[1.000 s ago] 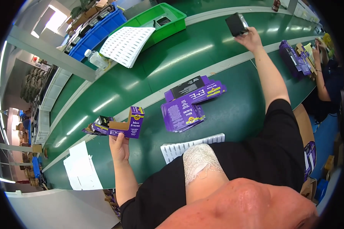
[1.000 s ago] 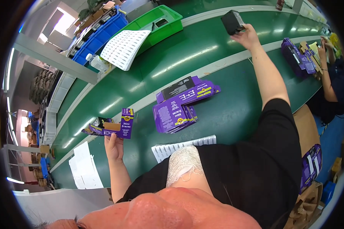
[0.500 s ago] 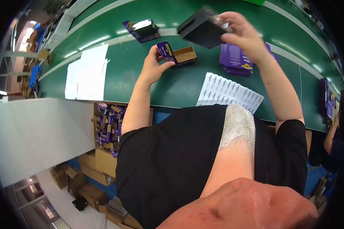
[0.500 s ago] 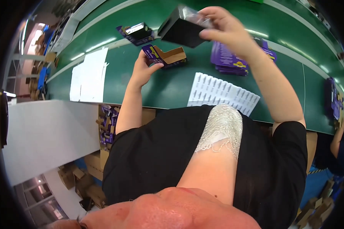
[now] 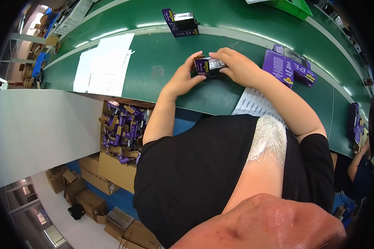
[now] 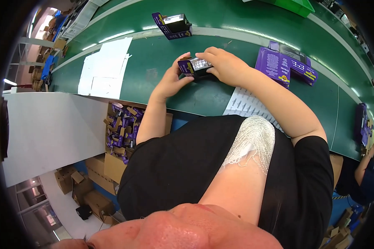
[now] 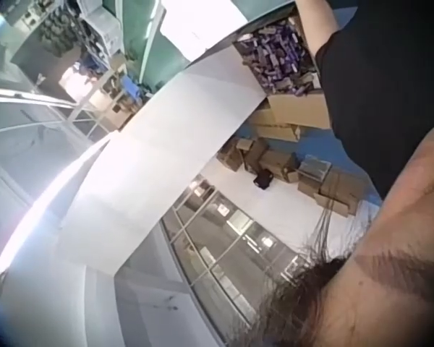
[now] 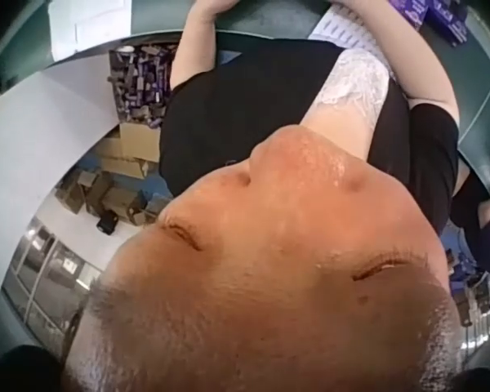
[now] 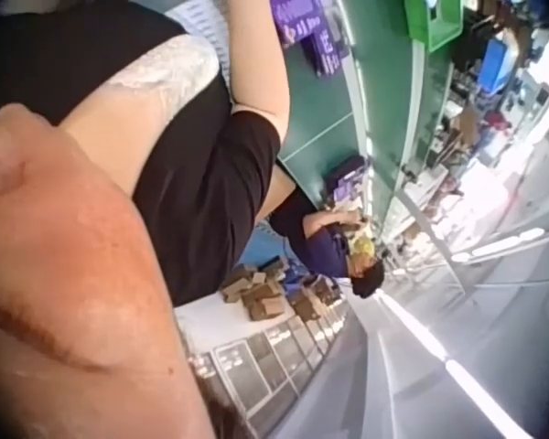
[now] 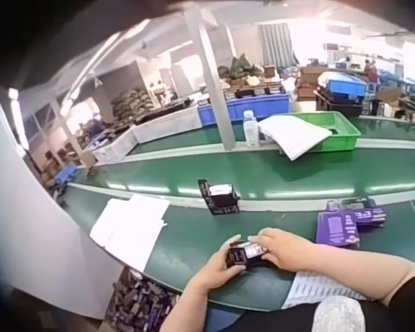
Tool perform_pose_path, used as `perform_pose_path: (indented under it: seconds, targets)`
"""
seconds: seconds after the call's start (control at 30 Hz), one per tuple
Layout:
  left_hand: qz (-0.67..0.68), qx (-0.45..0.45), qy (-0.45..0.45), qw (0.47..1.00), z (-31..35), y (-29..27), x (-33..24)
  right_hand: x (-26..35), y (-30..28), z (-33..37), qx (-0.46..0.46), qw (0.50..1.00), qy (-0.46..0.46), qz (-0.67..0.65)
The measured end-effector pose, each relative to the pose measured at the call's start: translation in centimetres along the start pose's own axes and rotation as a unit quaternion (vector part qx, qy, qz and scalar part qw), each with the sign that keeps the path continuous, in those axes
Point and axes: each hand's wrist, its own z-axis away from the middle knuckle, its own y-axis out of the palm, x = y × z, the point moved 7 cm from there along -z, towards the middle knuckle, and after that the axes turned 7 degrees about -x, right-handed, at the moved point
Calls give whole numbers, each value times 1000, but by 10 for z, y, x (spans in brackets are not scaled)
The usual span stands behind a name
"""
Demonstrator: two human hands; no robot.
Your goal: Folding and preparing cardboard product boxes on an industrial assembly line.
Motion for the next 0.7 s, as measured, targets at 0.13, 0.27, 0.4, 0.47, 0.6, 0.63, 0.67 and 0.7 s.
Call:
perform_pose_path:
  seconds: [0.13, 0.27, 0.4, 0.47, 0.6, 0.63, 0.67, 0.7]
  targets:
    - [-49, -48, 54, 996, 3, 22, -1, -5, 5, 4, -4, 997, 70, 29]
    - [-40, -142, 216, 965, 24, 29, -9, 0, -5, 11, 77, 996, 20, 44]
    - [-150, -124, 251, 948, 25, 36, -24, 2, -7, 16, 52, 997, -3, 56]
    - [-187, -121, 261, 939, 27, 37, -29, 2, -6, 16, 47, 997, -13, 59]
    - [-137, -134, 226, 955, 28, 31, -31, 18, -17, 17, -46, 975, -159, 145]
    - [-137, -137, 225, 955, 28, 31, -31, 21, -16, 15, -43, 975, -161, 145]
    - [-157, -142, 237, 948, 28, 32, -33, 28, -14, 13, -55, 982, -152, 96]
    - [-176, -145, 247, 942, 30, 35, -34, 37, -12, 14, -67, 987, -139, 49]
